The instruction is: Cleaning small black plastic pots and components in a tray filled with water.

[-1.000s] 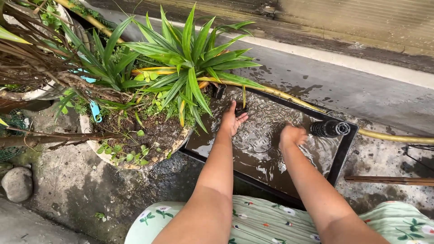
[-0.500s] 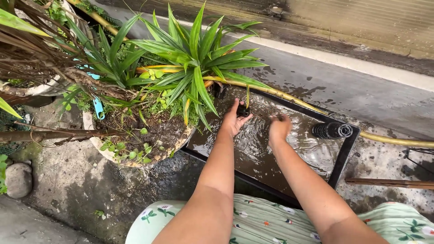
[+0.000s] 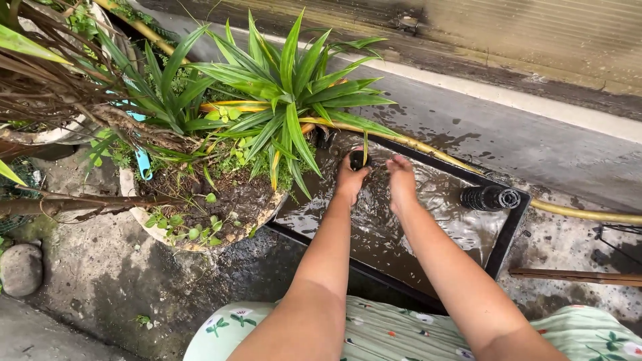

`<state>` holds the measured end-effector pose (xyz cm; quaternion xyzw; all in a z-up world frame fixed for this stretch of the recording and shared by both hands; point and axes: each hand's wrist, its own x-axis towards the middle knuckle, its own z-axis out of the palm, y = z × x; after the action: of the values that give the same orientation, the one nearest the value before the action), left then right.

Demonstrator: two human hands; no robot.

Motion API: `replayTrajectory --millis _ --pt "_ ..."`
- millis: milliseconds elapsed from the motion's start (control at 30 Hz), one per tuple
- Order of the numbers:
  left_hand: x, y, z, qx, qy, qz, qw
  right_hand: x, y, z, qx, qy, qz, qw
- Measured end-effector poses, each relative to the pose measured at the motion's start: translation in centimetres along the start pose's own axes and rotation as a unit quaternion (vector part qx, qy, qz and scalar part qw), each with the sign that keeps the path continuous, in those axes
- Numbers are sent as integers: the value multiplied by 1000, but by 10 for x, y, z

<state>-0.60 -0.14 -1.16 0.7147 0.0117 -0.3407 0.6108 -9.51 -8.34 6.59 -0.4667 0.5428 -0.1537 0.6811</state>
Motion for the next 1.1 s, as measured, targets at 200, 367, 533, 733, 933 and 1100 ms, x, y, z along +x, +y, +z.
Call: replayTrajectory --millis 200,367,533,733,933,1100 --pt "-9 14 -7 261 -3 63 963 83 112 -74 9 157 123 980" --pt "-1 6 0 282 -19 43 958 -13 -7 -5 149 -68 80 983" --pt "-40 61 1 285 -11 9 959 -2 5 -16 24 -1 35 999" --pt "-31 56 -4 175 -46 -14 983 59 89 -85 -253 293 179 905" --pt "-20 29 5 90 48 -21 995 -50 -50 3 58 -127 71 988" --pt "-38 53 2 -104 10 -199 974 54 55 -47 -106 158 57 980"
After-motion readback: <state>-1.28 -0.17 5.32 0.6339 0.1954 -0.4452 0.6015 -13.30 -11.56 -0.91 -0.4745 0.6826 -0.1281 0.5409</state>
